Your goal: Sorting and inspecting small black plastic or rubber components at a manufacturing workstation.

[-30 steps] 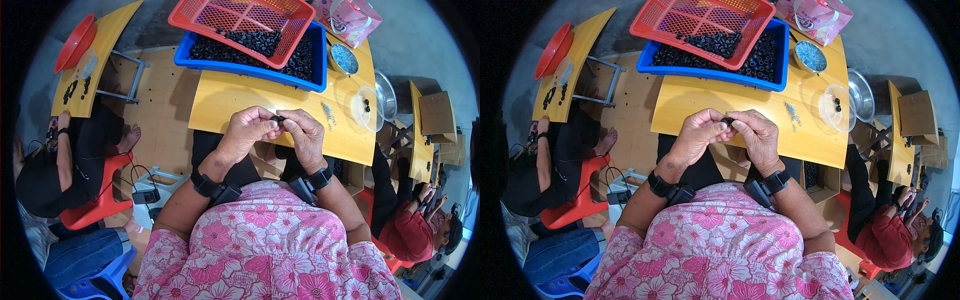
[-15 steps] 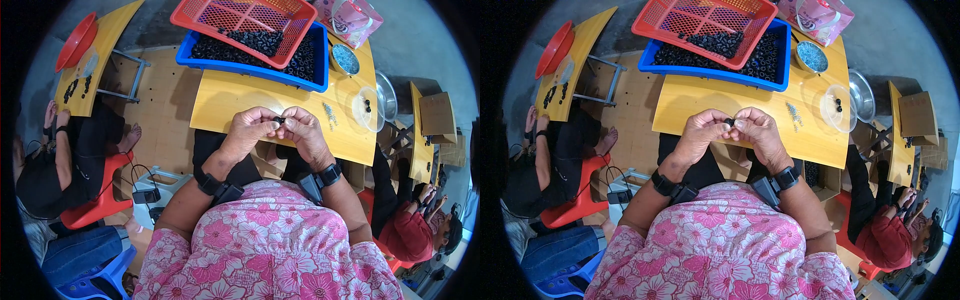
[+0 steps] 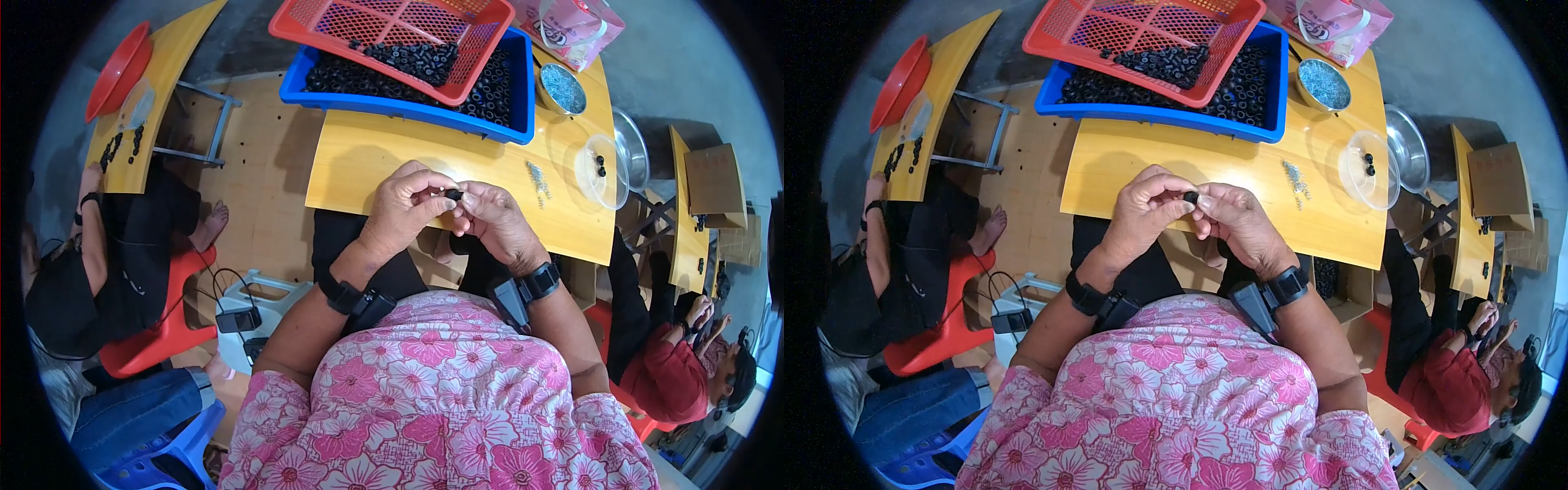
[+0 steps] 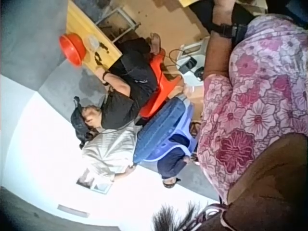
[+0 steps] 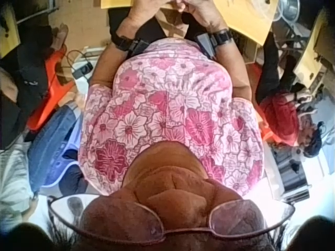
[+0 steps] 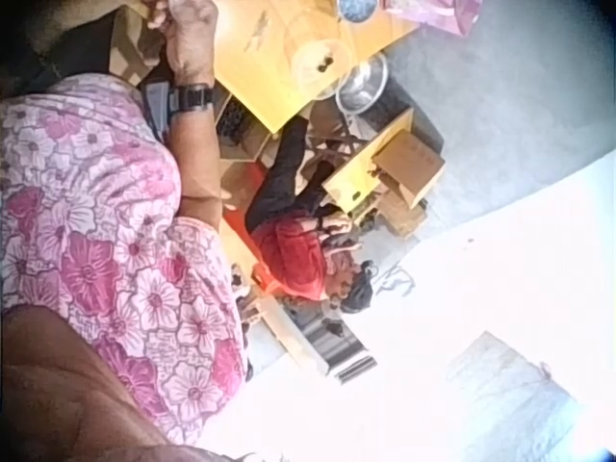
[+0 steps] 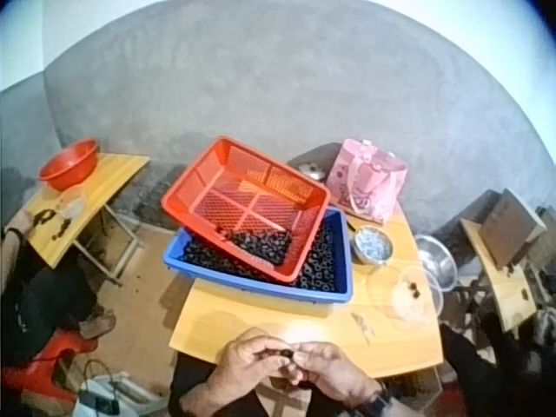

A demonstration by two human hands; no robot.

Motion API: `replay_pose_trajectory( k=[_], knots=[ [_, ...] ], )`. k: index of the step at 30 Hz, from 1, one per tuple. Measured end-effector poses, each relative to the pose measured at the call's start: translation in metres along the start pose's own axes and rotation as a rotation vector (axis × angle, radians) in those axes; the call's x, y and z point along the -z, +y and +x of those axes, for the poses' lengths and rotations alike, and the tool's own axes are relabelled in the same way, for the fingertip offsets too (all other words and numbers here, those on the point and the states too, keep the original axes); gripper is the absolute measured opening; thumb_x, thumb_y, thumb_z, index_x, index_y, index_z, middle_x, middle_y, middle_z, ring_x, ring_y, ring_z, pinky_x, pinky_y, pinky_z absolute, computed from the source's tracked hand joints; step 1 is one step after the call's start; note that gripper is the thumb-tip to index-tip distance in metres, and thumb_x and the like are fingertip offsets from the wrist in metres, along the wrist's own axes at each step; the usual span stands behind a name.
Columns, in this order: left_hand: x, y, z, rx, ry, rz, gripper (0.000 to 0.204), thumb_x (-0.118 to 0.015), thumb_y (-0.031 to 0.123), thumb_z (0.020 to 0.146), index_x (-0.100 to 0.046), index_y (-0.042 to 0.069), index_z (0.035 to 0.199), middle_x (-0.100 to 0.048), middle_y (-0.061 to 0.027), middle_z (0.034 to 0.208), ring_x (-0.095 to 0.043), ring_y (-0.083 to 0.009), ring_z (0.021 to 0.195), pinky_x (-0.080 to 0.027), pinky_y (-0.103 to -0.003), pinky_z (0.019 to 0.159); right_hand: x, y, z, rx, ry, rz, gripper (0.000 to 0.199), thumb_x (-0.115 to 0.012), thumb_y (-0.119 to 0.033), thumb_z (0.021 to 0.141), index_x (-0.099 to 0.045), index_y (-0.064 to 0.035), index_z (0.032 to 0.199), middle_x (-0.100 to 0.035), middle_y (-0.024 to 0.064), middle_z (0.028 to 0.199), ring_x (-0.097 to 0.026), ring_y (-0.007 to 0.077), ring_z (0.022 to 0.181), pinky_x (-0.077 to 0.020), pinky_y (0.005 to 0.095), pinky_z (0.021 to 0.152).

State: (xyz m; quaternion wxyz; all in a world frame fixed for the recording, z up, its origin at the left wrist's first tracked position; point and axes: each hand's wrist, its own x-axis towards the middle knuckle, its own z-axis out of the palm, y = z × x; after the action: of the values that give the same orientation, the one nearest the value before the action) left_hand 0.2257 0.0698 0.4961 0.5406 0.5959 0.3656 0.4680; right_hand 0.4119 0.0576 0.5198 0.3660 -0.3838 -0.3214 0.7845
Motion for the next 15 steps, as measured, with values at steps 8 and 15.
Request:
replay_pose_trajectory(
  k=[8,15],
  knots=[
    [0.0015,0.0074,0.0042,-0.098,0.030,0.189,0.018,-0.070,-0.004,0.073,-0.068,0.003,0.090,-0.057,-0.0036,0.082,-0.058,-0.0107,0.070,-0.049,-0.023,0.062,-0.0034,-0.0010,0.0018,-0.017,0.021,-0.091,0.023,-0.056,-0.024,0.095,-0.060,-0.0023,0.102,-0.056,0.0000,0.080,-0.052,0.0079,0.069,-0.0462,0.0222,0.068],
    [-0.0012,0.0000,0.0031,-0.055,0.029,0.202,0.016,-0.071,-0.003,0.072,-0.069,0.002,0.088,-0.057,-0.0032,0.078,-0.055,-0.0095,0.065,-0.046,-0.023,0.059,0.0019,0.0008,0.0047,-0.055,-0.010,-0.127,0.024,-0.055,-0.027,0.095,-0.058,-0.0030,0.093,-0.053,-0.0002,0.078,-0.049,0.0086,0.066,-0.0440,0.0220,0.064]
  ],
)
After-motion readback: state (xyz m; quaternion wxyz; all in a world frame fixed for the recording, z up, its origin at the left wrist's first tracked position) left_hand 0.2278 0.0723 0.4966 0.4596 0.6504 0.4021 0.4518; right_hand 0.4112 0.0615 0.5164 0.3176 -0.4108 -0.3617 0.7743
